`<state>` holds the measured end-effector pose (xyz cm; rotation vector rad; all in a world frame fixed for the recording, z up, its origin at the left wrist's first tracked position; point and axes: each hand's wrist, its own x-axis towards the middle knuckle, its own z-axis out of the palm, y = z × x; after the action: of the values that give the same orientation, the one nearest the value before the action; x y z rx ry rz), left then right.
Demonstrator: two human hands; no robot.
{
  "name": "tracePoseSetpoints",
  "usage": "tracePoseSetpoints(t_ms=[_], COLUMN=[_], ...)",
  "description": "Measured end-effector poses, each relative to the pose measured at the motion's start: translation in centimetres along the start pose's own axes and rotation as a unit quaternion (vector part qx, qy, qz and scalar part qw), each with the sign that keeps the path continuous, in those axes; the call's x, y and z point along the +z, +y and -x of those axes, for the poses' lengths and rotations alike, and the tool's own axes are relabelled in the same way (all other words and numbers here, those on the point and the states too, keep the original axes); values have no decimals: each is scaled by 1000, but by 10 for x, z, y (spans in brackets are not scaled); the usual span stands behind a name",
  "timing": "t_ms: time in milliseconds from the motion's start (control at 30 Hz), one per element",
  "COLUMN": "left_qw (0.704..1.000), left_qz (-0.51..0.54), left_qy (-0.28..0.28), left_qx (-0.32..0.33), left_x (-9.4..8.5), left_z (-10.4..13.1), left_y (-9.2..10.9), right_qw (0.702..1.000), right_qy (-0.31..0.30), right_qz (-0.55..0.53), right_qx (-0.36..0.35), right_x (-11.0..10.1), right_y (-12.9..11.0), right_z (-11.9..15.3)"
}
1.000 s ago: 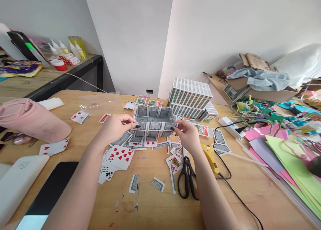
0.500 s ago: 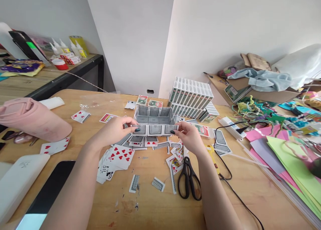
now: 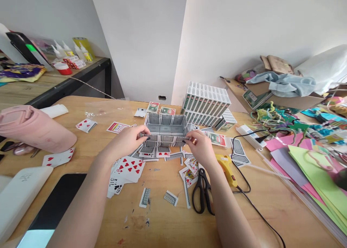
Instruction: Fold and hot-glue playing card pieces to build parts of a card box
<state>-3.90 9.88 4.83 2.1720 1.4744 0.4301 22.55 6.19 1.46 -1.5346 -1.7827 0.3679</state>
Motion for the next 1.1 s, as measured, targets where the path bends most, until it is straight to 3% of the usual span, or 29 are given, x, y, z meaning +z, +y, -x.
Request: tracePoseSetpoints(t_ms=[267,500,867,1100], left_qw=[999,992,991,970], left_qz=[-43,-102,-107,-160], left_qy=[30,59,46,111], left_qx=[7,48,64,147], left_x=[6,10,11,17], left_z=[-5,-8,-9,-8], left_y=[-3,-4,-6,13], right_qw=[999,1000,1000,1000], right_qy=[27,26,26,16], right_qz=[33,2,-10,-26], right_qx=[25,11,-1,2], right_x=[7,10,9,8], right_y=[4,5,6,1], right_z=[1,1,2,1])
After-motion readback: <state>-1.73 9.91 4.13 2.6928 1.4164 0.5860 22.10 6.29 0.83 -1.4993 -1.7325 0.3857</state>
